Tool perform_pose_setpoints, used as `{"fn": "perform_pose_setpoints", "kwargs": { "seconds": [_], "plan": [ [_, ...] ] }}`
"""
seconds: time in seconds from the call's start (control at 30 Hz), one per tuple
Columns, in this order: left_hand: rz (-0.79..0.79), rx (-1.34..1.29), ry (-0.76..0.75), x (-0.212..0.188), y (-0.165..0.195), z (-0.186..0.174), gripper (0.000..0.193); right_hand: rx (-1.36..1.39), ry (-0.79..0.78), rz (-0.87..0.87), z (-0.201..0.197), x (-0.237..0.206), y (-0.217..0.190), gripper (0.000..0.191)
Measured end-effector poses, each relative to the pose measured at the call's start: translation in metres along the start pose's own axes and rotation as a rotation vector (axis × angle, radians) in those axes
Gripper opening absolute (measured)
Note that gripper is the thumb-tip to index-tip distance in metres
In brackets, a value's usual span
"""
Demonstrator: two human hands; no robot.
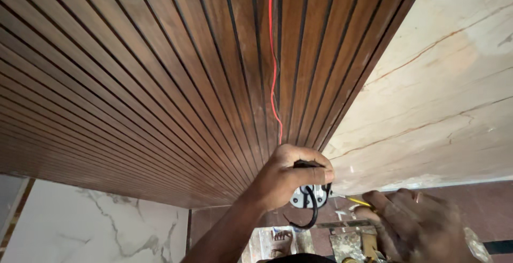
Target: The person selects an electrical component from a box, prepares the wires using pliers, and then mounts the component to a ceiling-mounted bracket using a screwdriver.
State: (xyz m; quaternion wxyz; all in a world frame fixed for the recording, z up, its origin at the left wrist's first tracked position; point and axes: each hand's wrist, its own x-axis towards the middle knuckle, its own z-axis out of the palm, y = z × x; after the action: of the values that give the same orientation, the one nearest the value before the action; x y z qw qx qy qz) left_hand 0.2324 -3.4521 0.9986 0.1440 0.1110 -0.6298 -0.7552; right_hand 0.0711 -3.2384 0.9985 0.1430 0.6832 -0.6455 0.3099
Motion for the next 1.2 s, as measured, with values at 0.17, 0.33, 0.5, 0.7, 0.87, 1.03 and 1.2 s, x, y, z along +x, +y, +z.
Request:
{"fn": "perform_pose_setpoints", "kwargs": {
  "seconds": [0.17,0.33,0.5,0.7,0.87,1.03,1.2],
  "plan": [
    [0.018,0.007,0.024,0.0,-0.002,0.005,0.033,0.707,-0.537,1.12,-0.001,0.003,0.02,0.032],
    [-0.083,-0.022,0.016,0.002,-0.004,0.004,0.036,0.718,-0.616,1.127,-0.005,-0.006,0.032,0.026],
    [-0.033,0.001,0.024,-0.002,-0.007,0.002,0.035,0.645,-0.184,0.653,0.006,-0.027,0.011,0.023],
    [-0.114,0.034,0.09,-0.004,-0.016,0.003,0.034,0.108,-0.058,0.085,0.015,-0.028,0.019,0.027],
    [0.0,-0.322,0.218,0.017,-0.032,0.008,0.03,0.025,-0.2,0.29,0.032,-0.004,0.04,0.03],
    [0.088,-0.466,0.465,0.036,-0.053,0.013,0.033,0.636,-0.236,1.026,0.041,0.004,0.042,0.026],
    [0.03,-0.403,0.514,0.039,-0.069,0.018,0.038,0.525,-0.235,1.018,0.065,0.003,0.017,0.038]
  ]
}}
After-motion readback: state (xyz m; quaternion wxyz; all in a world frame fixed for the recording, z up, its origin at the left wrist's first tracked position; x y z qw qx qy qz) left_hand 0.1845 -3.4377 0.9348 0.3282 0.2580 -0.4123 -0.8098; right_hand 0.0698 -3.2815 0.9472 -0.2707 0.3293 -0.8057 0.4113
